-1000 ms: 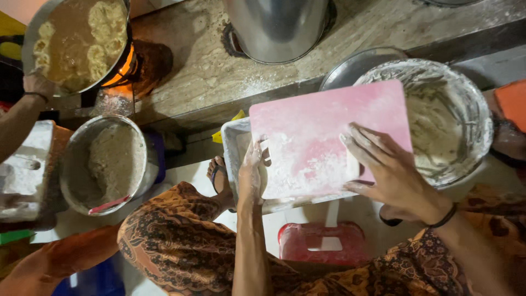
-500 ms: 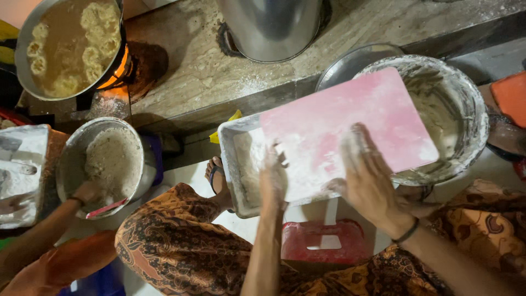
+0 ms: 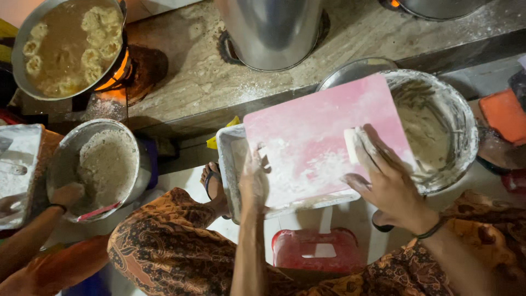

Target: The person repeatedly takes small pieces of dough from a large metal bowl, rolls them into cylindrical shapes on a pink cutting board dusted with flour, and drops them into a large metal pot. A second person is visible to the left, also shaping dough and placing it into a tray.

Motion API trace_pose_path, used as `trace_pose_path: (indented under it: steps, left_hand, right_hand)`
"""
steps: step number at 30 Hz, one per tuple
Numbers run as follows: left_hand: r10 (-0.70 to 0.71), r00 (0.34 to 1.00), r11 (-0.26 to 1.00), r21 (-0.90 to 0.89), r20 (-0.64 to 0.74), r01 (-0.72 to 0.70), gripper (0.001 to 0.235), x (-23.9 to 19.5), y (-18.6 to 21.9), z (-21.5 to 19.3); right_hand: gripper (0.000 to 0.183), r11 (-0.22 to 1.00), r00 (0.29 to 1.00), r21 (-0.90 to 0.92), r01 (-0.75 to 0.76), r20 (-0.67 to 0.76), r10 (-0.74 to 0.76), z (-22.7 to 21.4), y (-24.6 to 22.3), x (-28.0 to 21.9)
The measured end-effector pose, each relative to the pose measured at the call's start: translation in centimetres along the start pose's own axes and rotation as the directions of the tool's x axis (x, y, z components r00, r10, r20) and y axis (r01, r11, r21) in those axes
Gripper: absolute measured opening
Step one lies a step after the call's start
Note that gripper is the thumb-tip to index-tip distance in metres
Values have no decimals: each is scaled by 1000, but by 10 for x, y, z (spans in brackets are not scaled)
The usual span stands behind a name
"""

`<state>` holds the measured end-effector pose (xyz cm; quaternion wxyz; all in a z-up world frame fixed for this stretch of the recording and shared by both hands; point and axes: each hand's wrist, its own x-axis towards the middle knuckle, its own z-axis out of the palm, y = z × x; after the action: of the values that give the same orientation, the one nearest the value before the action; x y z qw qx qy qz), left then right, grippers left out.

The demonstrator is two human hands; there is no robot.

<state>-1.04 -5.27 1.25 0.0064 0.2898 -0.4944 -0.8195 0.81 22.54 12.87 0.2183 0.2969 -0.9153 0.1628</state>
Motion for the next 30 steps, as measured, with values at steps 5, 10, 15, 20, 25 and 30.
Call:
trace_pose_path:
  steps: [5, 10, 15, 20, 25, 30]
  left_hand:
    - [-107, 994, 935, 344, 26, 92, 67, -35, 62, 4]
    - [-73, 989, 967, 252, 125, 39, 48, -26, 33, 5]
    - [-268, 918, 932, -320, -291, 171, 63, -57, -47, 48]
    - [-69, 900, 939, -332, -430, -87, 26, -36, -10, 76]
    - [151, 900, 916, -284, -410, -283, 62, 23, 74, 130]
    - [196, 956, 946, -212, -219, -243, 41, 62, 145, 186]
  right_hand:
    - [85, 968, 953, 248, -39, 300, -39, -14, 21, 12]
    - [82, 938, 957, 294, -186, 270, 105, -4, 11, 4]
    - [77, 917, 871, 120, -381, 378, 313, 8, 0, 18]
    - [45, 908, 930, 202, -368, 89, 357, -10, 24, 6]
    - [23, 878, 905, 229, -420, 171, 389, 15, 50, -10]
    - [20, 907, 909, 150, -394, 210, 361, 37, 56, -17]
